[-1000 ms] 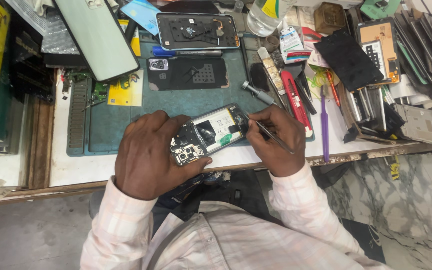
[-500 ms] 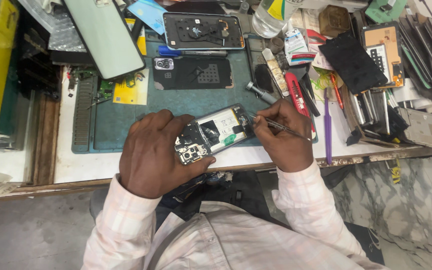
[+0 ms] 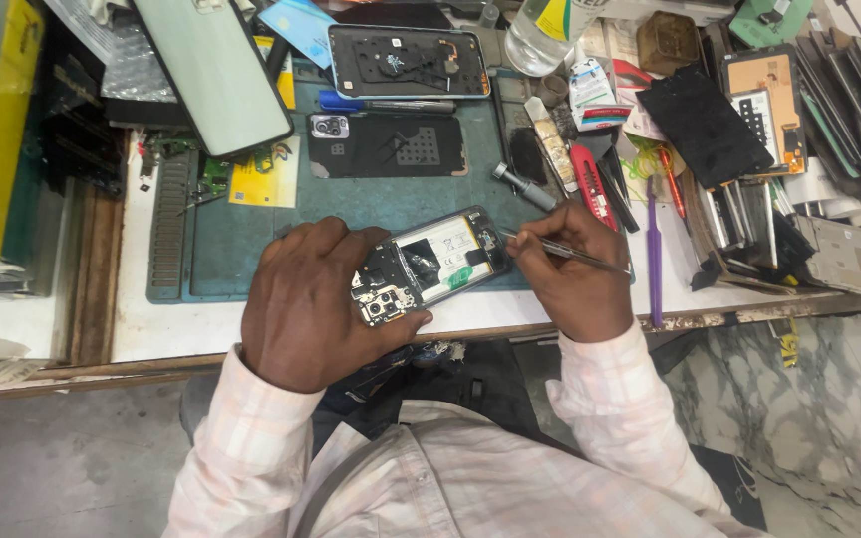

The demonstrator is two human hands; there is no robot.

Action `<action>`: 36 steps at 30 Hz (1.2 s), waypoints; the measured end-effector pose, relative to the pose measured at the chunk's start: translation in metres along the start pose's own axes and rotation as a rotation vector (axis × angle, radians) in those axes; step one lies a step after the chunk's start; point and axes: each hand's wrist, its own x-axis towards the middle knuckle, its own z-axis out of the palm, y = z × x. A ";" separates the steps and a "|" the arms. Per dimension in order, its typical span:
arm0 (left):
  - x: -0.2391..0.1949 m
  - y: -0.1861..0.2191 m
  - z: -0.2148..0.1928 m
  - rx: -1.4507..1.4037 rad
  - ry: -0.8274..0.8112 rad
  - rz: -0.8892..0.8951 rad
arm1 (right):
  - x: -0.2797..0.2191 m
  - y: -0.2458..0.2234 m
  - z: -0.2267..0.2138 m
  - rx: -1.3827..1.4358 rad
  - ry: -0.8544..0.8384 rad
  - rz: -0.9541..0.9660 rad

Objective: The person uses a metal spudger and a purple plastic pick to pry and lift internal components inside a disassembled smartphone. They then use a red utility knife to scrape adhesive from the phone's interior frame. The person handles a small black component and continues to work on the phone's internal assembly.

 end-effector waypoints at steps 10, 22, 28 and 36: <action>0.000 -0.001 0.001 -0.005 0.005 0.011 | -0.004 -0.004 0.002 -0.058 0.035 0.017; 0.001 0.001 -0.001 0.013 -0.007 0.001 | -0.003 -0.008 0.002 -0.247 0.045 -0.191; 0.001 0.002 -0.002 0.007 -0.003 0.011 | 0.003 -0.013 -0.042 -0.559 0.067 -0.384; 0.002 0.001 0.000 0.033 -0.039 0.056 | 0.053 -0.015 -0.073 -0.980 -0.145 -0.694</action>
